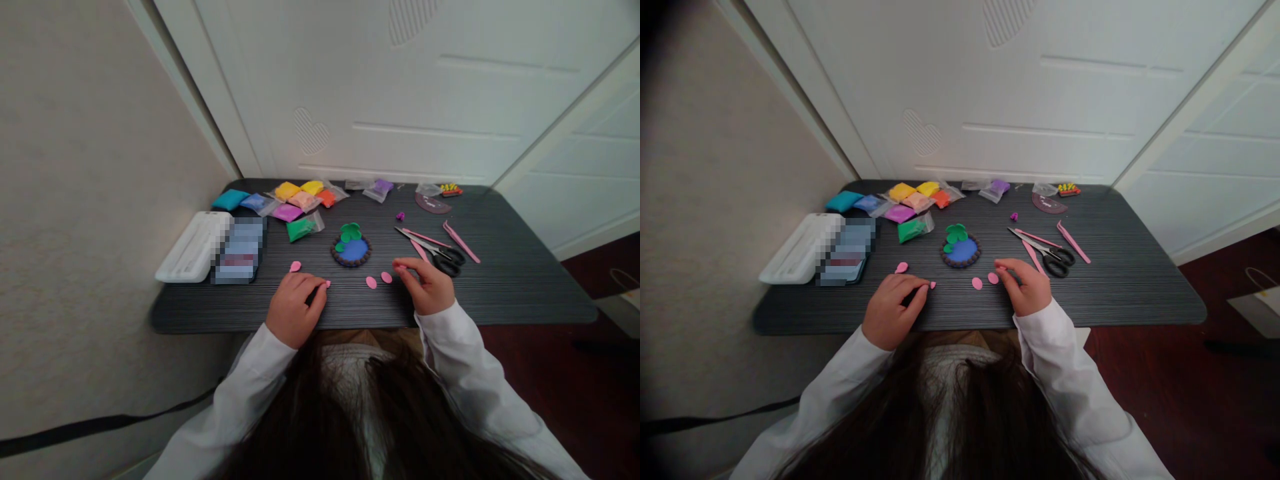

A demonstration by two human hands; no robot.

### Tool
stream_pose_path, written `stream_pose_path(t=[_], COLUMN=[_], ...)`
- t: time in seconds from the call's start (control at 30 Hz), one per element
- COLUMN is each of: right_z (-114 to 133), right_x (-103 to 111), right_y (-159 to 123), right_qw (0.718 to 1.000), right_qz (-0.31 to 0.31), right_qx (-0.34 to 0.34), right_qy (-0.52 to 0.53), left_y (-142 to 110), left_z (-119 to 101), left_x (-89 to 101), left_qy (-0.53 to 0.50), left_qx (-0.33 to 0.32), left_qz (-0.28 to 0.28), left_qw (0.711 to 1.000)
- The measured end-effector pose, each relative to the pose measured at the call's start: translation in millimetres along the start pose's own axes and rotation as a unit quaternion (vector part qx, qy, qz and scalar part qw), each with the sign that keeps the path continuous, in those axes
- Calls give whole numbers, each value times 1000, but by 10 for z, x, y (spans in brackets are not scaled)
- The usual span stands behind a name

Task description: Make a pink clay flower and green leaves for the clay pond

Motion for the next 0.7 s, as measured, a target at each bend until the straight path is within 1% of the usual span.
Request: stream_pose_path(t=[0.17, 0.27, 0.37, 0.47, 0.6, 0.7], right_z=[21, 11, -10, -60, -113, -79], right_x=[1, 31, 34, -10, -58, -43], right_y=[-10, -11, -13, -19, -21, -19], right_qw=[1000, 1000, 1000, 998, 997, 998], right_qz=[17, 3, -21, -31, -28, -17], right_qx=[3, -1, -1, -8, -18, -15], right_qy=[-12, -25, 13, 46, 73, 60], left_y=[-2, 2, 7, 10, 6, 2], left_z=[3, 5, 4, -4, -6, -2], left_x=[2, 4, 4, 6, 8, 6], left_qy=[1, 2, 2, 1, -1, -3], left_qx=[2, 3, 4, 1, -1, -1], left_qz=[-1, 0, 3, 4, -2, -6], left_qw=[1000, 1000, 1000, 1000, 1000, 1000])
Point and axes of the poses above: each hand's wrist, its own y-axis towards the middle knuckle, its own x-axis out of the back of the hand, z = x × y, the point moved 7 cm from there along y, towards the middle knuckle, and after that the axes turned 3 degrees about z, right-handed, at the moved point
